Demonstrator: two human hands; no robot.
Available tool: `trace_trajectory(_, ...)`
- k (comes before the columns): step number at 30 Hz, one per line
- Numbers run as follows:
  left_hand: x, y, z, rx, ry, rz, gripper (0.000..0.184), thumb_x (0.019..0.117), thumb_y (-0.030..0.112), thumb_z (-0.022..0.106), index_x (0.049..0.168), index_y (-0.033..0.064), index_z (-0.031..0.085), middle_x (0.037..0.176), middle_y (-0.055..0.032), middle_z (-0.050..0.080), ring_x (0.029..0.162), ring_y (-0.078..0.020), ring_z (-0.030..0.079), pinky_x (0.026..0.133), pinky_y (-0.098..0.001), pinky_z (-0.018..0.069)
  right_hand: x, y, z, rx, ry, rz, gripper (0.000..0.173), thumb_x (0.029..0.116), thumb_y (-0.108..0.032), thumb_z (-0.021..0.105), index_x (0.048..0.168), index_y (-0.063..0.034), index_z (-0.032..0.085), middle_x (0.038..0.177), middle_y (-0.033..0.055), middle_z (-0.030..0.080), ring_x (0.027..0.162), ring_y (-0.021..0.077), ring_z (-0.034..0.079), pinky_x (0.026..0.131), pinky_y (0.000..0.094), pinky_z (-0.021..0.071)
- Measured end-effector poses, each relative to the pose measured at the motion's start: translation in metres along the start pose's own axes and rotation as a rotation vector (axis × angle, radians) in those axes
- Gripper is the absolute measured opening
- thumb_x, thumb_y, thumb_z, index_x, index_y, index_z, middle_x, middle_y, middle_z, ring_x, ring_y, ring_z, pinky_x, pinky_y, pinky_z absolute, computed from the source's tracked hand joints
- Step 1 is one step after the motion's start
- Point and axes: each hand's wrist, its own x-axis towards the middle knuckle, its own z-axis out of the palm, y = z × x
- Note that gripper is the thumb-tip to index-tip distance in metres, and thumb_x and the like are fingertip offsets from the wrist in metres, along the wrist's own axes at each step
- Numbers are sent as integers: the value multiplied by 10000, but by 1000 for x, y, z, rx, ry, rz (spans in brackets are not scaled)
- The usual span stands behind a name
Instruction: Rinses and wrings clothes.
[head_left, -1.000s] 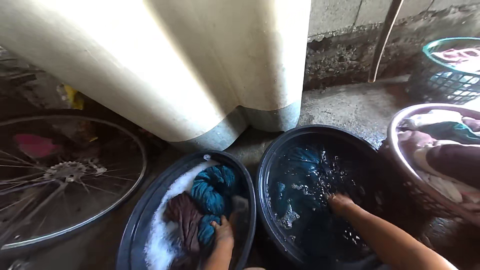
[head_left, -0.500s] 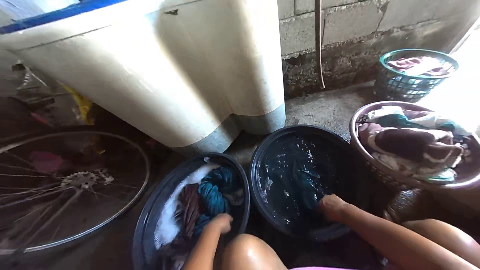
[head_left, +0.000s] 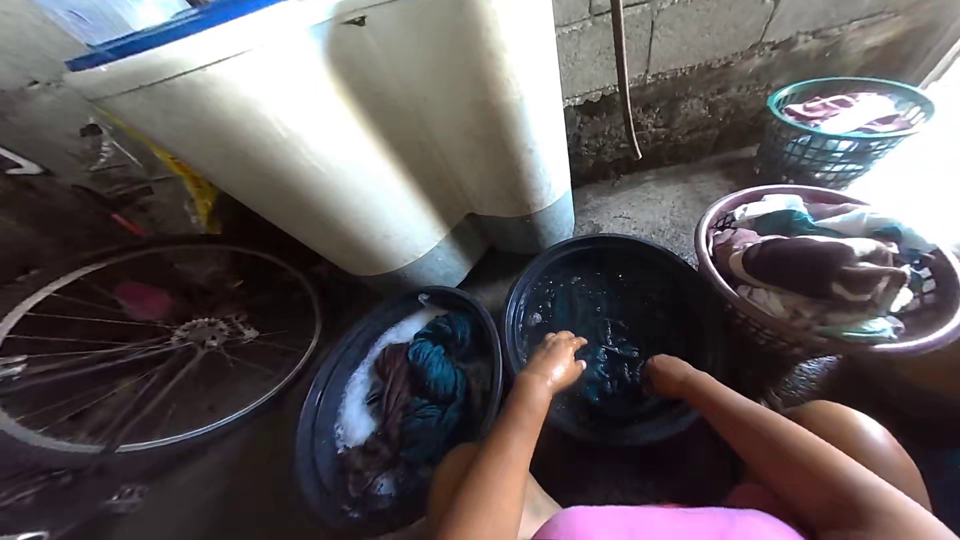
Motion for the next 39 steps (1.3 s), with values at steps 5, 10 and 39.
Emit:
trace_trajectory(5,11,-21,12,9,-35,-82,499,1019,267,604,1489,113,536,1586,-169,419,1490,-367,346,1211,-512,316,53,-8,-11,250,248,66,386,1020,-277,604,1319,-42,667,1356,252,624,1288,435,579,1070,642,448)
trace_trajectory(10,21,-18,-7,-106,-3,124,490,1036,249,581,1496,92,523,1555,-180,462,1468,-324,406,1220,-470,312,98,-23,5,187,255,33,644,1000,-194,635,1579,-61,387,1590,245,402,1464,447,390,1166,628,353)
trace_trajectory(39,3,15,-21,-1138,128,446,356,986,123,639,1255,-89,540,1120,-88,660,1013,-72,643,953,-278,535,-123,-91,-160,579,724,-662,145,1018,-130,628,1042,-77,761,985,-25,738,896,-16,657,845,211,549)
